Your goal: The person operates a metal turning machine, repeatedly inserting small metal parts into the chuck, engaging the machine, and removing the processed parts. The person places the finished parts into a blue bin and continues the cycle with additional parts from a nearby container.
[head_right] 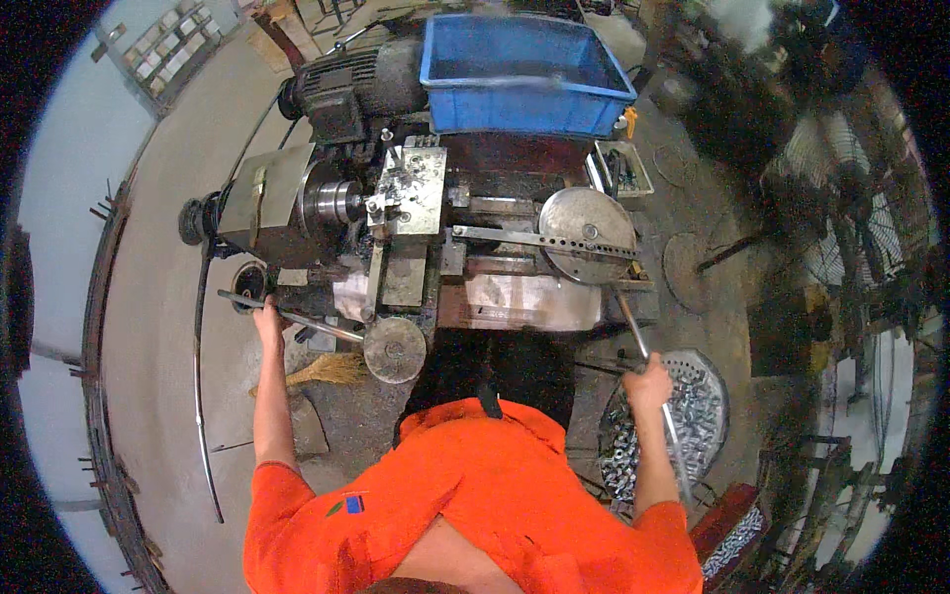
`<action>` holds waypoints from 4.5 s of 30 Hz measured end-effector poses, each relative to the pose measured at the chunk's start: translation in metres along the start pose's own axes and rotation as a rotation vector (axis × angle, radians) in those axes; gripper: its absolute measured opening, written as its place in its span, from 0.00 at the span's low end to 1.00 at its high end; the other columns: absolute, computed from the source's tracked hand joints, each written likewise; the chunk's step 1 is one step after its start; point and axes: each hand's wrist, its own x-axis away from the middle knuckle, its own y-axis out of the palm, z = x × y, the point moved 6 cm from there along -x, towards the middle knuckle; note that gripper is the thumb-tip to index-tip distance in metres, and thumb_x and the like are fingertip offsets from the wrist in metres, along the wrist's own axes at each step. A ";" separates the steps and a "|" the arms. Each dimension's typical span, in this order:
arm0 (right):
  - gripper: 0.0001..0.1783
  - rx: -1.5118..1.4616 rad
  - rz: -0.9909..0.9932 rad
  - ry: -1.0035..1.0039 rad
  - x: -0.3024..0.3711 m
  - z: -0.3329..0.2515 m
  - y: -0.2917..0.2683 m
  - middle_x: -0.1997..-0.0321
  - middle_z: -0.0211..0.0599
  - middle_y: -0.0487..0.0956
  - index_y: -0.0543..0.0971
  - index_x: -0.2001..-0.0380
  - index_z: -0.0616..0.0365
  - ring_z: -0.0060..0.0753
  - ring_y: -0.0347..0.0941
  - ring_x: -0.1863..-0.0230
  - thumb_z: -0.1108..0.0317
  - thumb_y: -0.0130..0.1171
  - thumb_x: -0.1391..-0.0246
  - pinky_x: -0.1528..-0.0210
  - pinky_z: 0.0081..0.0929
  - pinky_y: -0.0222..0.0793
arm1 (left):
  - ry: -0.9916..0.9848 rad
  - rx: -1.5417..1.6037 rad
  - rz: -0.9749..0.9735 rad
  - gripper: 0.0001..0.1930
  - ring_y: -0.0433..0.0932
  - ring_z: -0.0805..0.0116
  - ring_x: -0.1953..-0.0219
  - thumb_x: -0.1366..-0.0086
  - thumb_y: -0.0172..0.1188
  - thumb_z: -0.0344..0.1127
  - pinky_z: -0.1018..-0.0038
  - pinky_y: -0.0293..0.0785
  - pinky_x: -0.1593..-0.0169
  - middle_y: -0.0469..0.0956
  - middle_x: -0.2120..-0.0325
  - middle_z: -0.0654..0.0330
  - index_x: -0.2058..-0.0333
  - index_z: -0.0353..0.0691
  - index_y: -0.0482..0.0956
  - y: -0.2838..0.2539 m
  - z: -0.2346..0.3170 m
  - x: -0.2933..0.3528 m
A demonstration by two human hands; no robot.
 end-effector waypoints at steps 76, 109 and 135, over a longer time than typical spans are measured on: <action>0.26 -0.534 -0.421 -1.096 -0.019 -0.537 -0.082 0.67 0.47 0.80 0.79 0.61 0.61 0.41 0.77 0.63 0.63 0.57 0.69 0.58 0.28 0.70 | 0.442 -1.001 -0.058 0.16 0.76 0.63 0.74 0.41 0.55 0.37 0.71 0.71 0.68 0.78 0.74 0.51 0.56 0.36 0.74 -0.161 0.137 0.055; 0.14 -0.041 0.036 -1.363 0.020 -0.543 -0.071 0.72 0.50 0.78 0.80 0.80 0.62 0.51 0.73 0.63 0.64 0.57 0.74 0.56 0.42 0.67 | 0.066 -1.182 0.069 0.17 0.76 0.47 0.67 0.51 0.59 0.44 0.59 0.70 0.63 0.76 0.74 0.45 0.71 0.35 0.75 -0.170 0.101 0.121; 0.18 -0.331 0.078 -0.171 -0.088 0.033 -0.058 0.69 0.47 0.80 0.81 0.70 0.60 0.43 0.77 0.65 0.64 0.54 0.68 0.60 0.31 0.71 | -0.084 -0.266 -0.197 0.13 0.64 0.74 0.86 0.44 0.63 0.38 0.76 0.63 0.79 0.66 0.88 0.63 0.72 0.35 0.70 -0.180 0.053 0.064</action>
